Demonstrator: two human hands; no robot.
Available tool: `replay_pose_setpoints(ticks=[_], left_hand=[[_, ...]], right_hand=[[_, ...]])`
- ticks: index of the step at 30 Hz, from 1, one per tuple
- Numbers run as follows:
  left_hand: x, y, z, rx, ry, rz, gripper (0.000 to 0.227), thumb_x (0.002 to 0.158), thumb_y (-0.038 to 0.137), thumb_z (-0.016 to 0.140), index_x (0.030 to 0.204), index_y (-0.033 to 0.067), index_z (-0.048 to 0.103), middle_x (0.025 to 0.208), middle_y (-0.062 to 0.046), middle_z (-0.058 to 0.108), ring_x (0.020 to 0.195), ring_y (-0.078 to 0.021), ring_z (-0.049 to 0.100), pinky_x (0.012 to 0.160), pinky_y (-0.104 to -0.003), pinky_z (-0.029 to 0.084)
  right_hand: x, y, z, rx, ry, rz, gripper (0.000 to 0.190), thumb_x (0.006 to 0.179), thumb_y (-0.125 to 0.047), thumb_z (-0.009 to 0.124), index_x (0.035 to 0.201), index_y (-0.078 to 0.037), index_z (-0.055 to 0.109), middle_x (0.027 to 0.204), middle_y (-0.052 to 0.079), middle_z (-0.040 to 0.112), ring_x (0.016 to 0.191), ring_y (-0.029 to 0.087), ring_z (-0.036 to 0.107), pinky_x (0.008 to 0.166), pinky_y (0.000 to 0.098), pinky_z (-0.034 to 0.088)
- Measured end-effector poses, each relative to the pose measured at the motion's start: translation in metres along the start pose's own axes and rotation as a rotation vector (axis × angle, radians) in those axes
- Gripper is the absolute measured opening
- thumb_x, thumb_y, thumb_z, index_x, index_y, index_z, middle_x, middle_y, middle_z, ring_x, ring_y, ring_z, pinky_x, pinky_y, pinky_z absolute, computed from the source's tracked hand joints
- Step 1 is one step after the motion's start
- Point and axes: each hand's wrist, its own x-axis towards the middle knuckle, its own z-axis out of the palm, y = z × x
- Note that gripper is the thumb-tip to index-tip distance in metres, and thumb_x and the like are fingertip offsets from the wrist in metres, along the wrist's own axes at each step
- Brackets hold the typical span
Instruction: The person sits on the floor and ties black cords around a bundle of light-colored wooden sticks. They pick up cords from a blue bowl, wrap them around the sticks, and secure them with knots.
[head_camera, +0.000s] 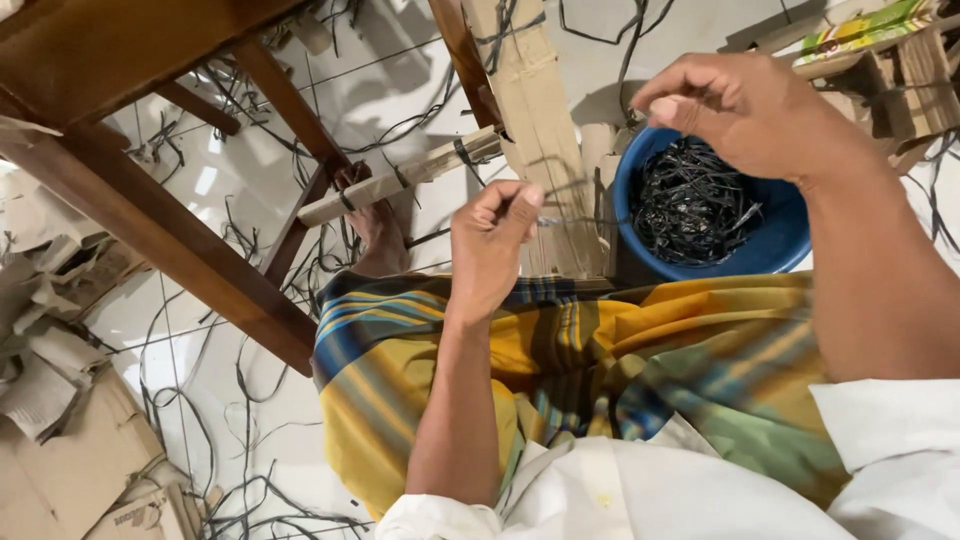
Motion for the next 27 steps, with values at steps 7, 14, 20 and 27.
replay_pose_setpoints(ticks=[7, 14, 20, 27], left_hand=[[0.016, -0.008, -0.018, 0.182, 0.566, 0.042, 0.021, 0.106, 0.025, 0.055, 0.087, 0.0165, 0.058, 0.067, 0.003, 0.059, 0.059, -0.0107, 0.057, 0.070, -0.031, 0.055], [0.054, 0.029, -0.030, 0.317, 0.335, -0.290, 0.029, 0.098, 0.003, 0.055, 0.126, 0.0015, 0.060, 0.100, -0.010, 0.076, 0.074, -0.0142, 0.073, 0.059, -0.021, 0.061], [0.087, 0.019, -0.037, 0.427, 0.133, -0.349, 0.044, 0.084, -0.014, 0.046, 0.114, 0.0055, 0.071, 0.094, -0.006, 0.080, 0.073, -0.0125, 0.068, 0.054, -0.022, 0.052], [0.119, -0.019, -0.018, 0.290, 0.047, -0.378, 0.035, 0.087, -0.009, 0.040, 0.099, 0.0018, 0.071, 0.088, -0.010, 0.071, 0.071, -0.0219, 0.060, 0.057, -0.033, 0.042]], right_hand=[[0.000, -0.015, 0.002, -0.010, -0.054, 0.112, 0.037, 0.105, -0.033, 0.052, 0.135, -0.018, 0.066, 0.125, 0.007, 0.072, 0.122, 0.025, 0.067, 0.096, 0.0466, 0.053], [0.005, -0.012, 0.007, 0.002, -0.106, 0.221, 0.037, 0.105, -0.030, 0.052, 0.138, -0.018, 0.064, 0.124, 0.008, 0.073, 0.121, 0.025, 0.067, 0.100, 0.0472, 0.053], [0.020, -0.017, 0.018, -0.077, -0.073, 0.246, 0.032, 0.107, -0.033, 0.055, 0.132, -0.019, 0.069, 0.121, 0.006, 0.075, 0.111, 0.023, 0.065, 0.089, 0.0420, 0.046], [0.057, -0.016, 0.048, -0.036, -0.013, 0.143, 0.050, 0.107, -0.014, 0.049, 0.157, -0.015, 0.039, 0.150, 0.019, 0.054, 0.121, 0.035, 0.061, 0.105, 0.0507, 0.051]])
